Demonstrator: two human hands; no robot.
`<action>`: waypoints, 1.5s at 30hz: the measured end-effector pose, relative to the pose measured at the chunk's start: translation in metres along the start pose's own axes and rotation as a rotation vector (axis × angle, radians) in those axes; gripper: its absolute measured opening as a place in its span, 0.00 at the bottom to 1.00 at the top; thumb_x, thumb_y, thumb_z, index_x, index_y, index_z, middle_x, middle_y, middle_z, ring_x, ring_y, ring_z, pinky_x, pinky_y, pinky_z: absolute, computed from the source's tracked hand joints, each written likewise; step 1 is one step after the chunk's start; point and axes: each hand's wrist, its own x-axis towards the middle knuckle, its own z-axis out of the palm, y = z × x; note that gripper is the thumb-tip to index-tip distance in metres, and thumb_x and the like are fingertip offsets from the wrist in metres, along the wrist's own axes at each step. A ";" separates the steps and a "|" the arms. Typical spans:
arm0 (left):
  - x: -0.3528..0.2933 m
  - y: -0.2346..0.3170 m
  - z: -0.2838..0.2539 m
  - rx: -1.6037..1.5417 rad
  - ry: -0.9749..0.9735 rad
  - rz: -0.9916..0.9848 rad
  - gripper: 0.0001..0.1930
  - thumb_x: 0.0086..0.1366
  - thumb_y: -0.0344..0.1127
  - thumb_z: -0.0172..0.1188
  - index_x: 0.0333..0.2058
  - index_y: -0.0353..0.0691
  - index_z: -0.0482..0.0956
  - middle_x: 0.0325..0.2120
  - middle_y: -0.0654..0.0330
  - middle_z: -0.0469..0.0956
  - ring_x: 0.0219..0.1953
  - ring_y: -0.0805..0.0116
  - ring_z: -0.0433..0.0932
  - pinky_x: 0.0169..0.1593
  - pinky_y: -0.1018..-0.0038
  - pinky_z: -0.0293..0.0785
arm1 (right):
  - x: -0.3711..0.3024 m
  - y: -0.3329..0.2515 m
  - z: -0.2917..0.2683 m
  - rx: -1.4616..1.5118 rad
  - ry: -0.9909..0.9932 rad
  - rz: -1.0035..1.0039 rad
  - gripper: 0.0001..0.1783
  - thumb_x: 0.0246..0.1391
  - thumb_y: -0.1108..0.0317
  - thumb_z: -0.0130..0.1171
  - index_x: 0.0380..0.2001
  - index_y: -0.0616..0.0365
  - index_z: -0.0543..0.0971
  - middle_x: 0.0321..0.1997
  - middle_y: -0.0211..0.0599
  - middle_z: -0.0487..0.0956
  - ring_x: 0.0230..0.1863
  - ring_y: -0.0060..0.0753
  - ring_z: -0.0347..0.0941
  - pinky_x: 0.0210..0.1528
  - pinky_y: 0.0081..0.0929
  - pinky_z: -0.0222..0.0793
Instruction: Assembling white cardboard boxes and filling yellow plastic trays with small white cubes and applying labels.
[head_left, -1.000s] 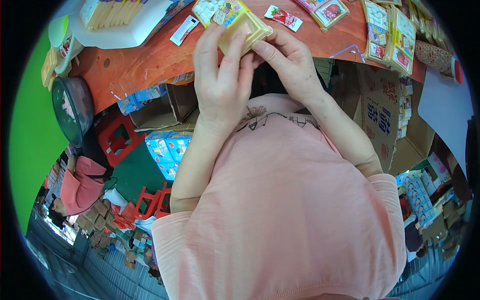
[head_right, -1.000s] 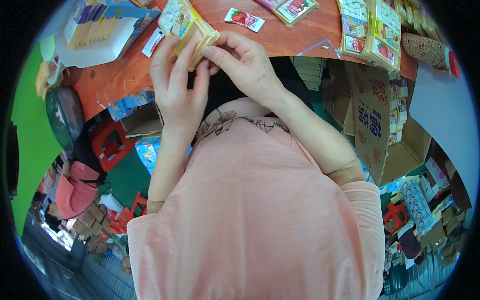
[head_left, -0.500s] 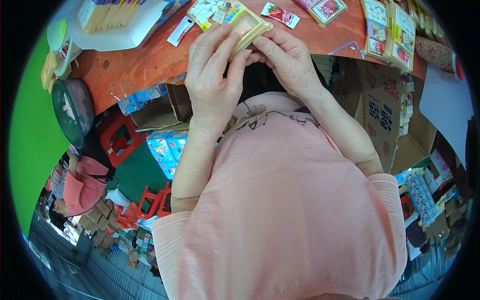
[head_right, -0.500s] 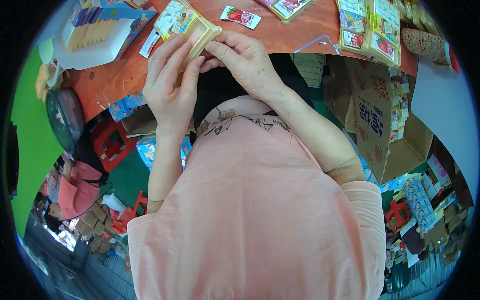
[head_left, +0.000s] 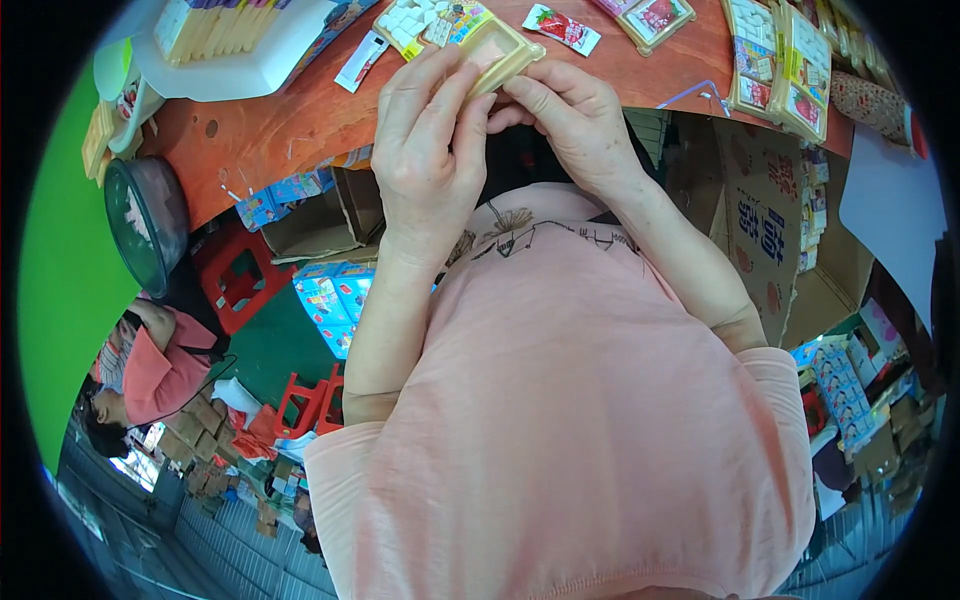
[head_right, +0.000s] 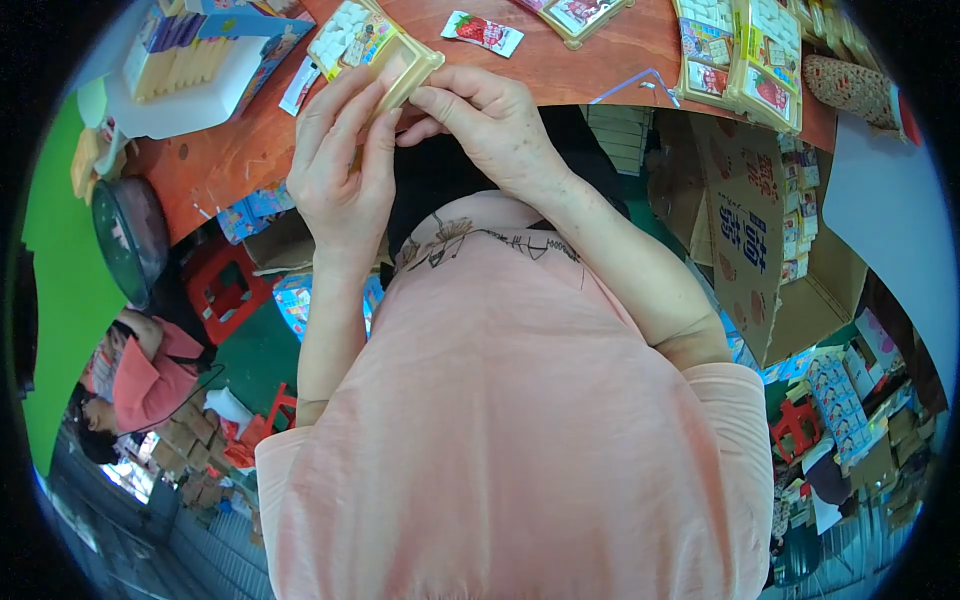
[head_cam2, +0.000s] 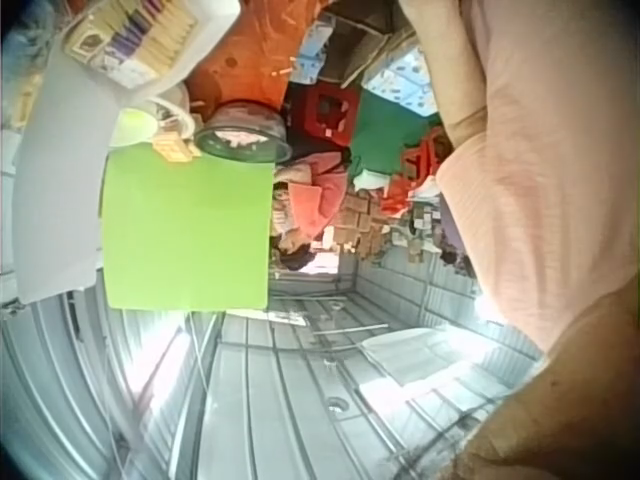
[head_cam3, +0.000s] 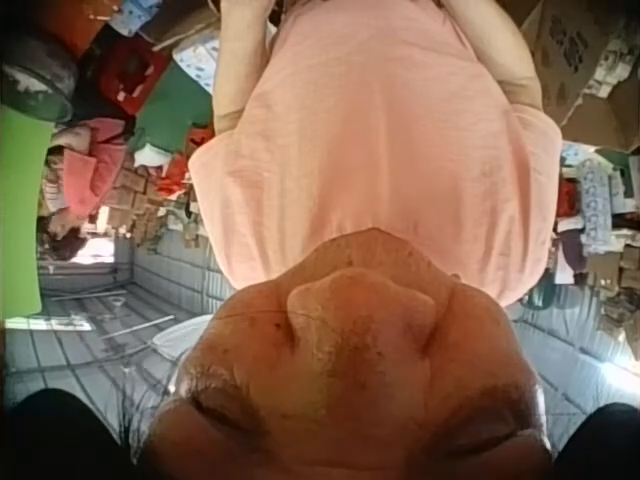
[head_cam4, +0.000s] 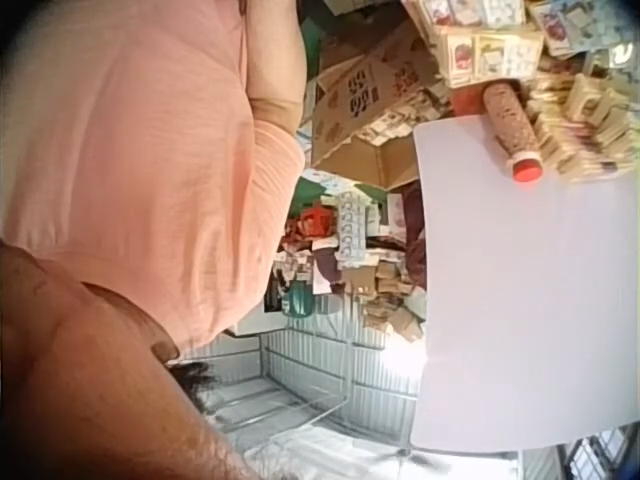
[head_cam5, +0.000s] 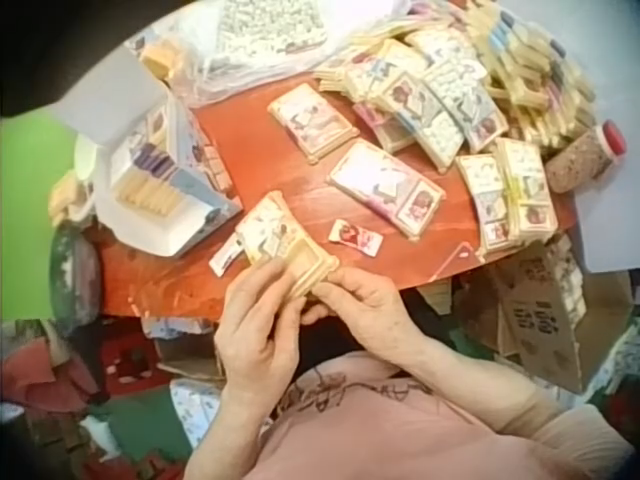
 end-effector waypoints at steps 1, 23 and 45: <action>0.000 0.000 0.000 -0.005 0.004 -0.004 0.13 0.58 0.22 0.68 0.43 0.32 0.84 0.47 0.52 0.81 0.52 0.52 0.80 0.55 0.62 0.77 | 0.000 -0.001 0.000 -0.007 0.002 0.003 0.15 0.71 0.69 0.54 0.54 0.67 0.78 0.48 0.41 0.84 0.45 0.31 0.84 0.47 0.22 0.77; -0.002 0.000 -0.004 0.022 -0.038 0.030 0.17 0.53 0.22 0.71 0.44 0.31 0.84 0.47 0.50 0.81 0.52 0.50 0.79 0.55 0.60 0.77 | -0.005 -0.011 0.007 -0.168 0.016 0.026 0.14 0.69 0.67 0.58 0.50 0.65 0.79 0.43 0.39 0.84 0.34 0.25 0.83 0.33 0.18 0.80; -0.009 -0.011 0.025 0.330 0.133 0.350 0.12 0.56 0.22 0.69 0.39 0.28 0.82 0.38 0.48 0.83 0.43 0.45 0.86 0.43 0.64 0.86 | 0.003 -0.042 -0.020 -1.352 0.406 -0.637 0.09 0.61 0.68 0.63 0.42 0.60 0.82 0.38 0.39 0.80 0.33 0.41 0.80 0.34 0.35 0.76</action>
